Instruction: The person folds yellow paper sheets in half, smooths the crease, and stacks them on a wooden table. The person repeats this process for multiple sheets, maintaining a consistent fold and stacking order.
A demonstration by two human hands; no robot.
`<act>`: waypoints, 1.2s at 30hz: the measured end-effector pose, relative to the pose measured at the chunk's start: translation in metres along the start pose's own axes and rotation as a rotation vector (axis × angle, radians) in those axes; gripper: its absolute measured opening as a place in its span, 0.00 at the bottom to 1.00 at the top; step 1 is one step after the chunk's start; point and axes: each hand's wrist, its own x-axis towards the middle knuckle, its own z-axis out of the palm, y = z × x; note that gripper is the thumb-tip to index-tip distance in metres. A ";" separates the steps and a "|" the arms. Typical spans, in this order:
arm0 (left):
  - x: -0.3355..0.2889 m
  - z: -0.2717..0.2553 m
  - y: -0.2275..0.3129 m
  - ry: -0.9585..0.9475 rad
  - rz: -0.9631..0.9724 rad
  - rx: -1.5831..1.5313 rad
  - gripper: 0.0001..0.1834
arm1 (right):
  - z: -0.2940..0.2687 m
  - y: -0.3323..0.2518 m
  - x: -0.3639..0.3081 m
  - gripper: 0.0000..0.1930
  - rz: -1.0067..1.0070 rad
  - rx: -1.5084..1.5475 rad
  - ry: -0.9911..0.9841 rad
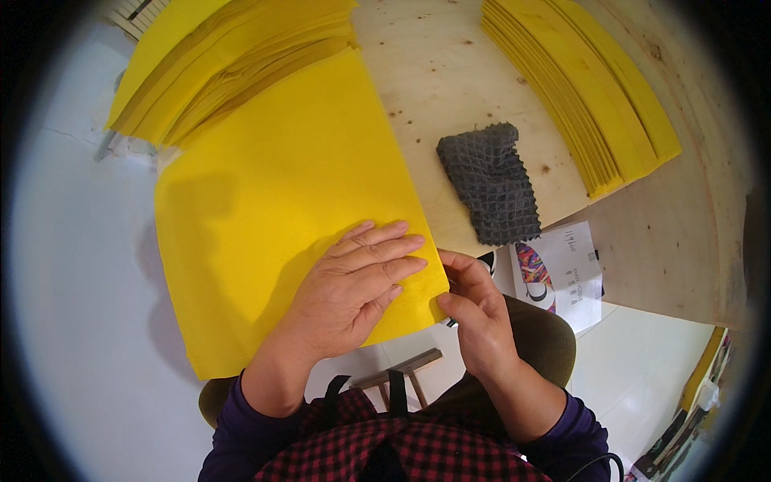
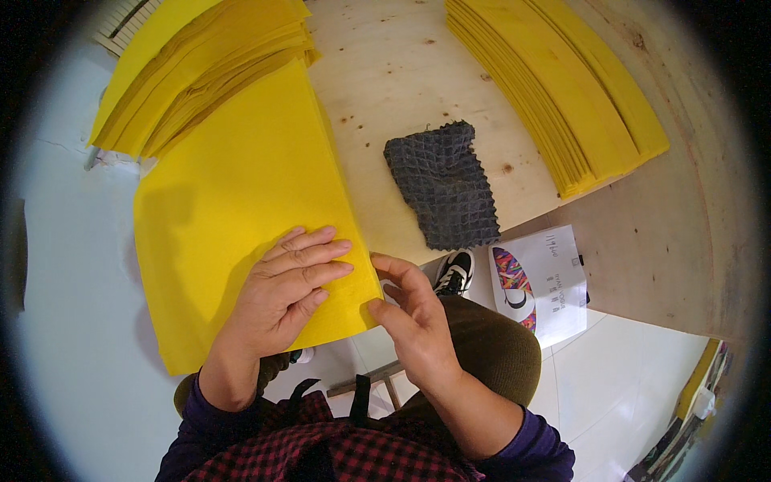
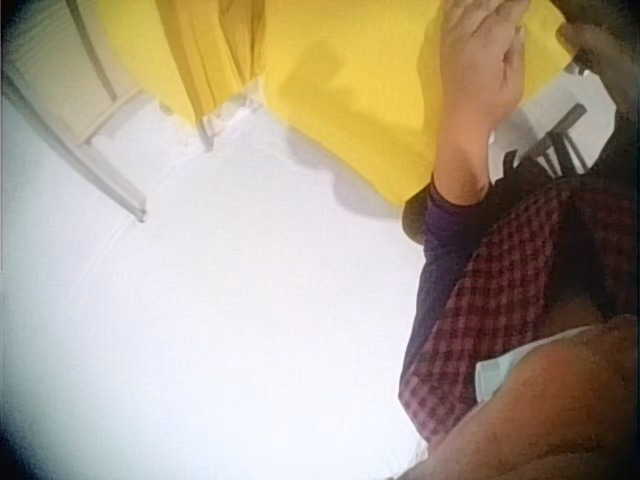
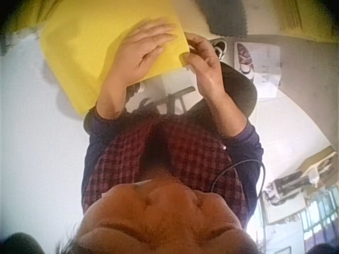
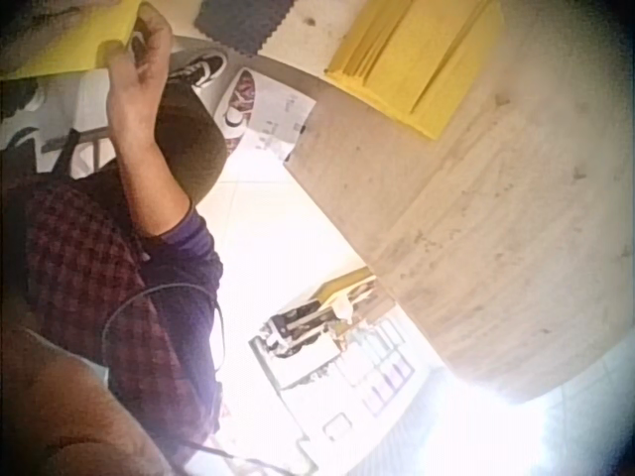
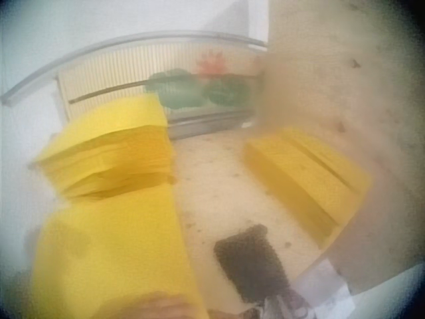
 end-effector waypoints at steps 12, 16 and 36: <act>-0.001 0.000 0.000 0.014 -0.012 -0.056 0.18 | 0.005 0.002 0.005 0.23 -0.068 0.000 0.012; -0.001 -0.001 0.001 -0.005 -0.008 -0.040 0.25 | 0.005 0.003 0.007 0.22 -0.063 0.002 0.012; -0.002 0.001 0.004 -0.007 -0.016 -0.015 0.30 | 0.006 0.003 0.010 0.24 -0.054 -0.029 0.028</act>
